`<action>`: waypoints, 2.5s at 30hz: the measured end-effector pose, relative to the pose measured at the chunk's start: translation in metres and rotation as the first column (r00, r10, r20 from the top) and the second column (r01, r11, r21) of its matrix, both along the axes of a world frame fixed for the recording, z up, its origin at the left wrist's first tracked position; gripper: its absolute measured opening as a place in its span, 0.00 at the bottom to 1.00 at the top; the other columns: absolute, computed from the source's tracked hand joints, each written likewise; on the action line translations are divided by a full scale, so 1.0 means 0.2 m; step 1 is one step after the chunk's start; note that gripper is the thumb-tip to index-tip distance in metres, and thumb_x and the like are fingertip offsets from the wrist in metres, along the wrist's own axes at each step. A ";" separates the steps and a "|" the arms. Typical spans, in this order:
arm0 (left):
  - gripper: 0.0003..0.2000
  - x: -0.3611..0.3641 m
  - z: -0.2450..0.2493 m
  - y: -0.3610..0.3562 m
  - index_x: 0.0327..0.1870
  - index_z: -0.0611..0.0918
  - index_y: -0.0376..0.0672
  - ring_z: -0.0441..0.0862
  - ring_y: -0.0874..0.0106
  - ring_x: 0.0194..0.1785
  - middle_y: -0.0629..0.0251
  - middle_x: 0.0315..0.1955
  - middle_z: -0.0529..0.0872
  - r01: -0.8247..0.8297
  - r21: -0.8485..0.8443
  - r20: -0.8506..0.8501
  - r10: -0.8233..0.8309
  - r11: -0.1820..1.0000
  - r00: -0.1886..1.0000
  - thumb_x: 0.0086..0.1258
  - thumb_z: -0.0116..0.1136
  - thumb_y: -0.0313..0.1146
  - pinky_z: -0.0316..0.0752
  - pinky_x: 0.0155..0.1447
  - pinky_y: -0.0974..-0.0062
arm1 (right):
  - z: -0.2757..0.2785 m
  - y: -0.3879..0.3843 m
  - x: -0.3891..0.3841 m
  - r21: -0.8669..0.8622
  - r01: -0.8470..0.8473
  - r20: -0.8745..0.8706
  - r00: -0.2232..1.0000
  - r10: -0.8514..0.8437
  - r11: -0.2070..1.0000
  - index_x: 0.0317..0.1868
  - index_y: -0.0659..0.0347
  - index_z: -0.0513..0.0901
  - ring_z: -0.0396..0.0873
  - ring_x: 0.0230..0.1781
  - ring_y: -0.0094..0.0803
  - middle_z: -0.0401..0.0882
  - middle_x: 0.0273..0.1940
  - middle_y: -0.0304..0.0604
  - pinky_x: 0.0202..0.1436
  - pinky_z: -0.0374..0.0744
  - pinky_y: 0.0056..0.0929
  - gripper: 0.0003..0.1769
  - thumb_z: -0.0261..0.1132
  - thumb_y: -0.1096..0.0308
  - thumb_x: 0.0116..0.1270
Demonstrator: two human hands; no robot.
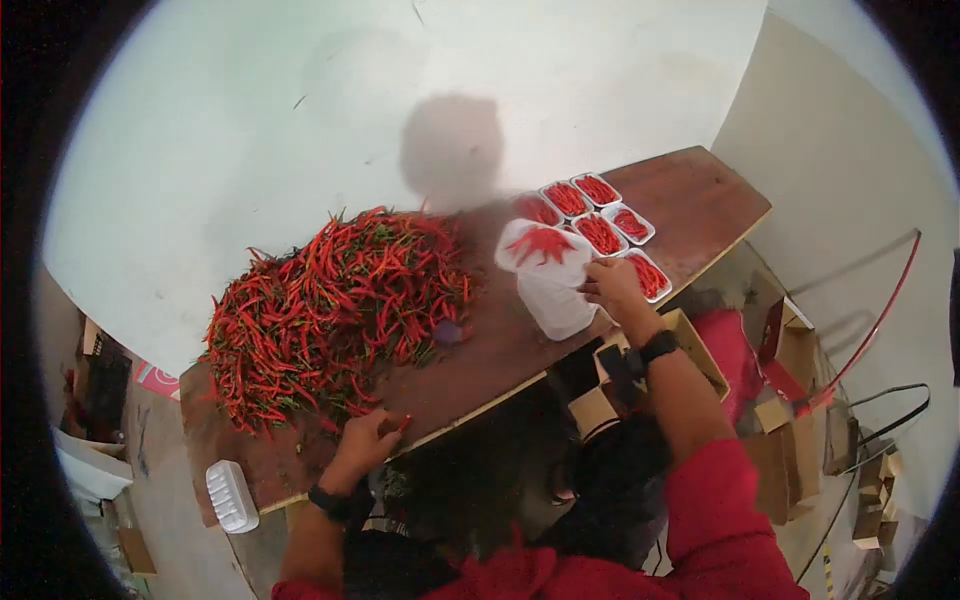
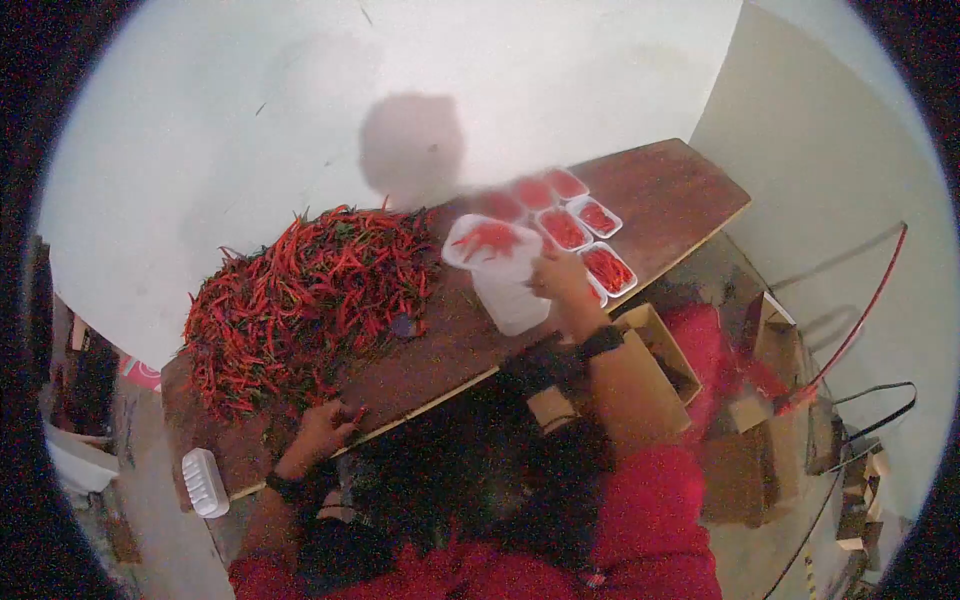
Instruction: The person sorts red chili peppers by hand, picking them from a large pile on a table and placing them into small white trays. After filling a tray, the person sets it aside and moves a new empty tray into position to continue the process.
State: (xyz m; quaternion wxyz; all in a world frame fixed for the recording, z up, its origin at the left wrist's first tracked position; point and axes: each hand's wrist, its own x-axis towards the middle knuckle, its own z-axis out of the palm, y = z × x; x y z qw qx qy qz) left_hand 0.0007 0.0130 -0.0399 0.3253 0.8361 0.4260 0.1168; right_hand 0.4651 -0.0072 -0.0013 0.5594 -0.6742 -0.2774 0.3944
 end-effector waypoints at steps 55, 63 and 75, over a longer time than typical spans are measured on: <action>0.10 0.09 0.08 -0.02 0.36 0.78 0.36 0.82 0.61 0.32 0.52 0.27 0.82 -0.059 0.025 -0.048 0.060 0.998 0.997 0.55 0.62 0.29 0.74 0.36 0.69 | -0.10 -0.18 0.59 -0.148 0.124 0.799 0.599 0.045 0.981 0.39 0.64 0.83 0.81 0.38 0.46 0.82 0.34 0.55 0.43 0.77 0.38 0.23 0.64 0.53 0.52; 0.11 0.03 0.04 -0.02 0.35 0.76 0.36 0.80 0.54 0.34 0.51 0.27 0.81 -0.016 0.045 0.002 0.016 0.999 1.000 0.56 0.59 0.33 0.73 0.38 0.62 | 0.06 0.03 -0.14 -0.324 -0.022 0.916 0.242 0.320 0.946 0.49 0.66 0.73 0.77 0.47 0.51 0.77 0.45 0.57 0.49 0.76 0.45 0.39 0.67 0.40 0.48; 0.08 -0.05 -0.01 -0.06 0.34 0.77 0.37 0.79 0.51 0.37 0.51 0.29 0.81 0.044 0.134 0.093 -0.057 0.990 0.994 0.55 0.59 0.29 0.73 0.41 0.59 | 0.04 0.06 -0.32 -0.286 0.136 0.952 0.153 0.265 0.949 0.52 0.70 0.72 0.78 0.47 0.52 0.78 0.44 0.60 0.48 0.77 0.44 0.42 0.70 0.44 0.44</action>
